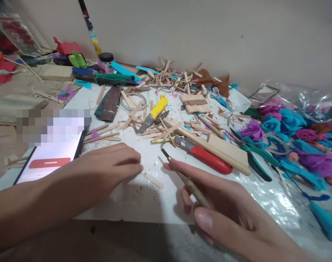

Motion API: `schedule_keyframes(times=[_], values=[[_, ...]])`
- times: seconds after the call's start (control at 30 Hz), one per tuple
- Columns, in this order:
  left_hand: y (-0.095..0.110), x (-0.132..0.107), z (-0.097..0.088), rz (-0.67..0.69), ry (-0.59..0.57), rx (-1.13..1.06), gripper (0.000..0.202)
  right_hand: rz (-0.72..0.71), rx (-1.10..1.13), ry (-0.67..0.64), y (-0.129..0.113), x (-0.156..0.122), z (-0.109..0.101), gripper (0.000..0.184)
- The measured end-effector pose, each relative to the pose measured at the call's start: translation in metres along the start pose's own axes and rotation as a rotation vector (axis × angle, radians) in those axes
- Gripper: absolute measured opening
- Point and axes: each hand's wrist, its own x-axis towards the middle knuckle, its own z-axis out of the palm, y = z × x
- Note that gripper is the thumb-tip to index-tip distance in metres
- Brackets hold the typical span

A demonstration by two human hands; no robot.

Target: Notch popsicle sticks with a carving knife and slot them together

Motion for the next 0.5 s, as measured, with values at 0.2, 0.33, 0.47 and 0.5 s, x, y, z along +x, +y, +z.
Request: schedule_keyframes(times=[0.2,0.33,0.47,0.5], values=[[0.0,-0.002,-0.003,-0.041,0.134,-0.123,0.029,-0.062,-0.213,0.078,-0.003,0.012,0.011,0.036],[-0.002,-0.001,-0.004,-0.065,0.128,-0.156,0.03,-0.221,-0.378,0.059,-0.011,0.028,0.013,0.017],[-0.002,0.0,-0.004,-0.098,0.121,-0.196,0.032,-0.296,-0.411,-0.028,-0.017,0.037,0.013,0.021],[-0.001,-0.001,-0.003,-0.113,0.126,-0.213,0.031,-0.302,-0.413,-0.052,-0.017,0.039,0.014,0.022]])
